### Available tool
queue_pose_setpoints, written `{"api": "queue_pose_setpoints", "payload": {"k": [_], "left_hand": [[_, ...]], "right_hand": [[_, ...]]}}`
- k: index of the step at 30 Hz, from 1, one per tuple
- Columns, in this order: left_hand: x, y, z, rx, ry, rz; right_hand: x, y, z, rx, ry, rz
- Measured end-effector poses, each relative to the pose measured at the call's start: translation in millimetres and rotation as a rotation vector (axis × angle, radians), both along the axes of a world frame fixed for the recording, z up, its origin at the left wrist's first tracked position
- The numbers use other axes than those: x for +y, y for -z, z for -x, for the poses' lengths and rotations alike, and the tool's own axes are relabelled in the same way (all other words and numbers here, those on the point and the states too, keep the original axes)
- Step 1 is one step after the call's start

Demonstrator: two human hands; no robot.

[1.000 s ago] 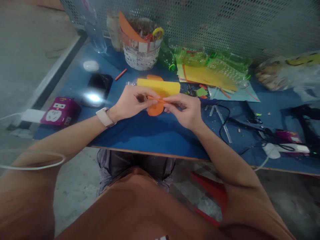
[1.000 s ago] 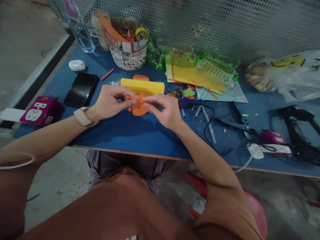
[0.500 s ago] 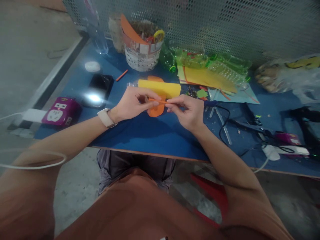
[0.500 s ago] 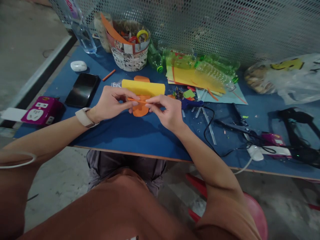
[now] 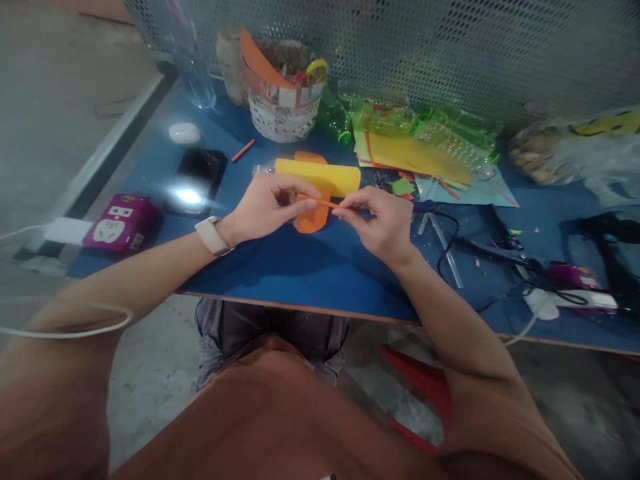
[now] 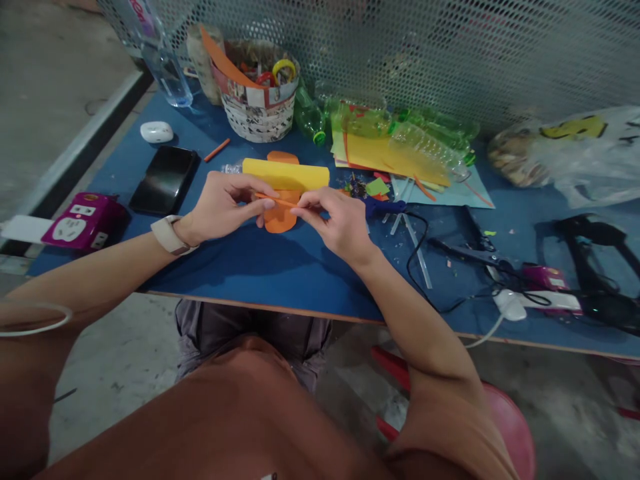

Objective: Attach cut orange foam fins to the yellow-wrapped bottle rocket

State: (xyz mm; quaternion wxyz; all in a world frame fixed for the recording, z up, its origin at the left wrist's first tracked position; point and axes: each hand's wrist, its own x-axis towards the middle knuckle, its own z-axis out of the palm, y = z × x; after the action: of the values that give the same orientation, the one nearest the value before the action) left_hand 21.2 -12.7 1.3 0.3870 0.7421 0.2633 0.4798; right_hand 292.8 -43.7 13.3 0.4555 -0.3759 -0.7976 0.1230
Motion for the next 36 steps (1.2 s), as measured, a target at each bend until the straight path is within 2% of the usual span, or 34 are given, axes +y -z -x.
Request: {"api": "queue_pose_setpoints", "payload": {"k": [7, 11, 18, 36], "left_hand": [[15.7, 4.1, 7.0, -0.042, -0.11, 0.015], [16.0, 4.5, 6.3, -0.05, -0.094, 0.026], [12.9, 4.1, 4.9, -0.045, -0.099, 0.034], [12.8, 3.4, 5.3, -0.047, -0.083, 0.073]], "right_hand": [[8.2, 6.3, -3.6, 0.192, -0.029, 0.087], [11.7, 10.4, -2.2, 0.284, -0.015, 0.137], [9.3, 7.1, 1.3, 0.324, -0.031, 0.208], [6.3, 4.8, 2.0, 0.311, 0.01, 0.207]]}}
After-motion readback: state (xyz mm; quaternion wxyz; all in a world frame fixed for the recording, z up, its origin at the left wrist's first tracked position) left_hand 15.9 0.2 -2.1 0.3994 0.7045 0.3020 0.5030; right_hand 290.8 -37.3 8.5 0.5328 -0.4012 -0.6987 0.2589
